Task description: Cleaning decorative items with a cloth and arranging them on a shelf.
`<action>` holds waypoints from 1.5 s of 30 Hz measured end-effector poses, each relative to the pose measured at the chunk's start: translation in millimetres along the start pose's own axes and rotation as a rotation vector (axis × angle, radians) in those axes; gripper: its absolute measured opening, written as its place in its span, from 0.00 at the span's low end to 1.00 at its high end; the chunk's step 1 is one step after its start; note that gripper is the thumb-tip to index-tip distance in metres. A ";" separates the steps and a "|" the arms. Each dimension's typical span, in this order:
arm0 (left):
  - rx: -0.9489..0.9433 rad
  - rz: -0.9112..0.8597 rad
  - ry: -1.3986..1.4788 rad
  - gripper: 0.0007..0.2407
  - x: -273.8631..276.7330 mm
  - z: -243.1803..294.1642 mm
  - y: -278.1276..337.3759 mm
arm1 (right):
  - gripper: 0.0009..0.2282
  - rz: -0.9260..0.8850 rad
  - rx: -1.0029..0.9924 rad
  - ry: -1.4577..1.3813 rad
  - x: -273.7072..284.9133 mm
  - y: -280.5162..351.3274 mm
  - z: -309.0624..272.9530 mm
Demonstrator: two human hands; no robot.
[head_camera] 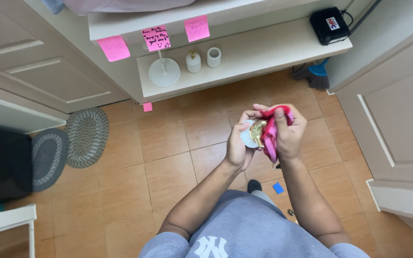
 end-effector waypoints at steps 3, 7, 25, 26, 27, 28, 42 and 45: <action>-0.137 -0.014 0.021 0.15 -16.7 3.2 -6.6 | 0.13 0.249 -0.052 -0.269 33.0 -5.6 1.4; -0.250 0.040 -0.076 0.15 -28.3 -2.3 -6.8 | 0.14 0.174 0.031 -0.007 52.5 8.8 -18.2; -0.267 0.104 -0.452 0.18 -8.8 -78.6 23.3 | 0.08 -0.459 -0.326 0.193 125.7 -4.2 35.2; -0.245 0.086 -0.480 0.19 -9.9 -77.3 21.9 | 0.08 -0.563 -0.362 0.118 120.7 -10.8 41.0; -0.220 0.068 -0.506 0.21 -10.1 -77.5 21.6 | 0.08 -0.663 -0.400 0.042 116.6 -15.2 47.4; -0.215 0.081 -0.502 0.21 -9.4 -76.4 20.0 | 0.08 -0.667 -0.414 0.038 113.6 -20.2 55.7; -0.652 0.536 -1.443 0.25 53.6 35.1 -51.1 | 0.17 -0.329 -0.297 0.338 30.6 -80.9 108.2; -0.677 0.486 -1.520 0.24 90.4 33.1 -80.1 | 0.25 -0.457 -0.315 0.385 7.2 -100.4 124.9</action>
Point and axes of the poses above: each hand's wrist, its own y-axis away from the middle knuckle, its own x-axis out of the back of the hand, z = x × y, the point moved 7 cm from there along -y, towards the middle knuckle, and after that the axes turned 3 degrees about -x, right-handed, at the moved point
